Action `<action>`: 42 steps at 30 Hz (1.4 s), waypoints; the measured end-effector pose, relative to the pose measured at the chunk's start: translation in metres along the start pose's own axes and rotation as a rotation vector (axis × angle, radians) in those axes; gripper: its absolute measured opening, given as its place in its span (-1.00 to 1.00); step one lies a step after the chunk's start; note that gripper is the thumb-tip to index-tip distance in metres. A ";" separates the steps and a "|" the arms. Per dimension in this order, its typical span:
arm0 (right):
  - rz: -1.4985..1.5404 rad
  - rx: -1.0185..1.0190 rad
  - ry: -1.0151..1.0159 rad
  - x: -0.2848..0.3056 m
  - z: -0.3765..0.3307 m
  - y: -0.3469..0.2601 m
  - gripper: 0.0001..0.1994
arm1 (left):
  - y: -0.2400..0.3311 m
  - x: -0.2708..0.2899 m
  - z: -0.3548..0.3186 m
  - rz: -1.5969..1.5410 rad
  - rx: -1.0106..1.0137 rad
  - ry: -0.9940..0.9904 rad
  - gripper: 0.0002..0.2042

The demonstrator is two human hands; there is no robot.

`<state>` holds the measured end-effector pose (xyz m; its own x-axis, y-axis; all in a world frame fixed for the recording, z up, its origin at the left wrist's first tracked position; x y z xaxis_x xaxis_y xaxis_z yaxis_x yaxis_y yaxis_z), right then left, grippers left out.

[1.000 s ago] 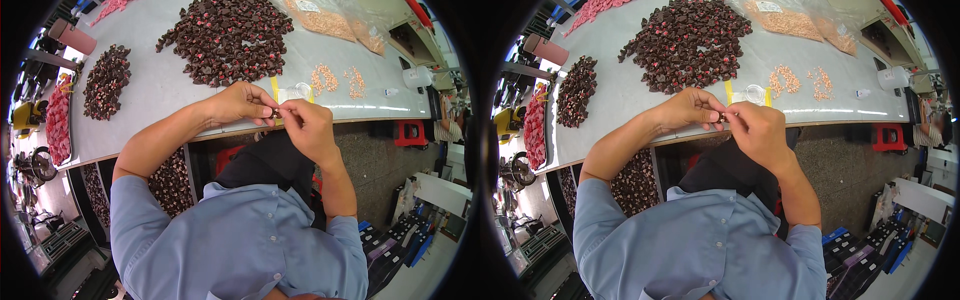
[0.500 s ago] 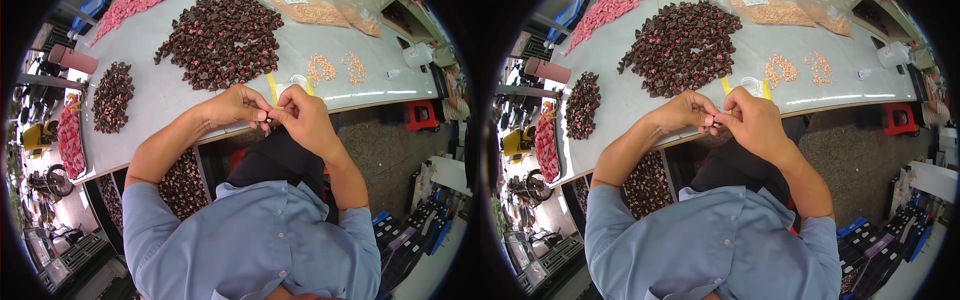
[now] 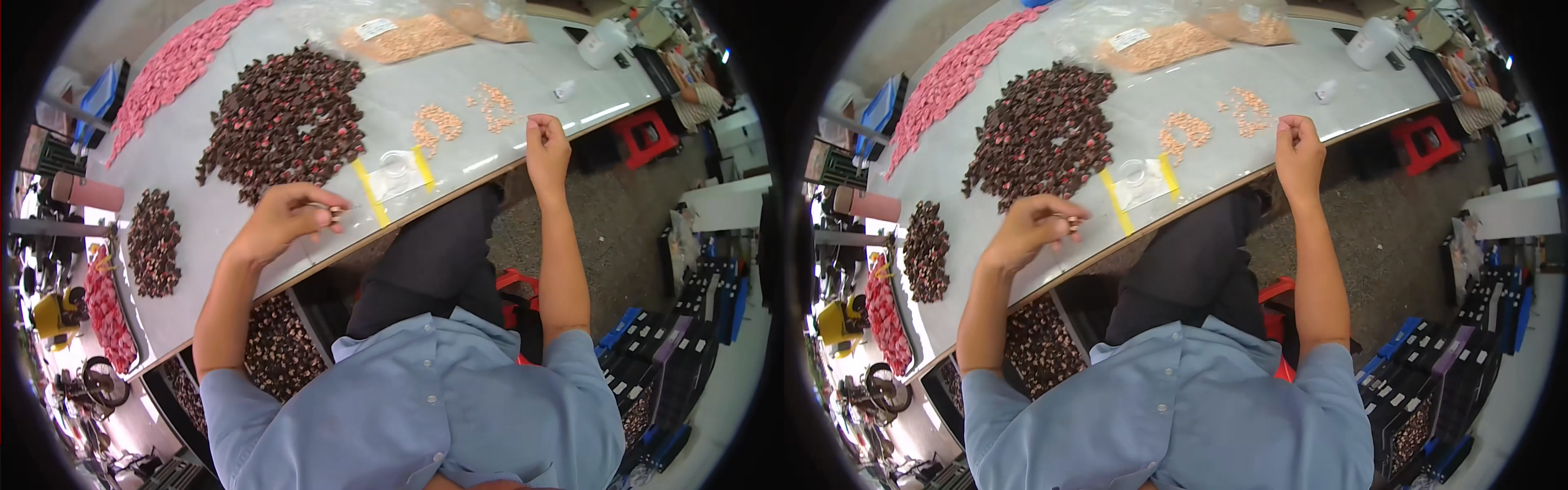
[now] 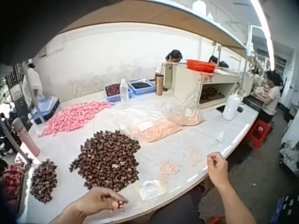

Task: Bagging small plastic parts from a workbench into clear plastic bags.

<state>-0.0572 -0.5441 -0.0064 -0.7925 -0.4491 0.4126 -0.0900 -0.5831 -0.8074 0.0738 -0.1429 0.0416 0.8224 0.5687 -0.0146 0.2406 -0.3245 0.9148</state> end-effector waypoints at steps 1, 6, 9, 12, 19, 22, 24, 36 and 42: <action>-0.086 0.042 0.003 0.007 0.007 0.010 -0.86 | 0.001 0.011 -0.005 0.066 -0.033 0.083 -0.74; -0.330 0.202 -0.285 0.006 0.017 0.006 -0.84 | -0.023 0.079 -0.059 0.909 -0.164 0.950 -0.67; -0.380 0.379 -0.334 -0.009 0.024 0.004 -0.84 | -0.048 0.116 -0.111 1.339 -0.119 1.225 -0.64; -0.426 0.412 -0.398 0.010 0.032 0.021 -0.87 | -0.054 0.122 -0.094 1.360 -0.016 1.307 -0.67; -0.479 0.337 -0.454 -0.002 0.037 0.030 -0.92 | -0.083 0.140 -0.112 1.393 0.022 1.401 -0.60; -0.439 0.385 -0.430 -0.006 0.037 0.032 -0.92 | -0.078 0.141 -0.114 1.404 -0.049 1.415 -0.59; -0.469 0.399 -0.412 -0.008 0.035 0.030 -0.91 | -0.070 0.139 -0.111 1.335 -0.092 1.417 -0.60; -0.538 0.464 -0.369 -0.013 0.027 0.020 -0.93 | -0.040 0.169 -0.029 1.065 0.171 1.099 -0.69; -0.587 0.462 -0.298 -0.007 0.026 0.033 -0.91 | -0.049 0.166 -0.025 1.060 -0.166 1.166 -0.82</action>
<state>-0.0390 -0.5780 -0.0245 -0.4935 -0.1062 0.8633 -0.1320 -0.9719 -0.1950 0.1857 -0.0132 0.0047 -0.2758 0.4169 0.8661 -0.2823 -0.8964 0.3416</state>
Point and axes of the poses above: each hand's wrist, its own z-axis towards the middle knuckle, its own x-axis out of the back of the hand, y = z × x, the point moved 1 cm from there along z, towards the middle knuckle, and after that the axes turned 5 degrees about x, right-handed, at the moved point
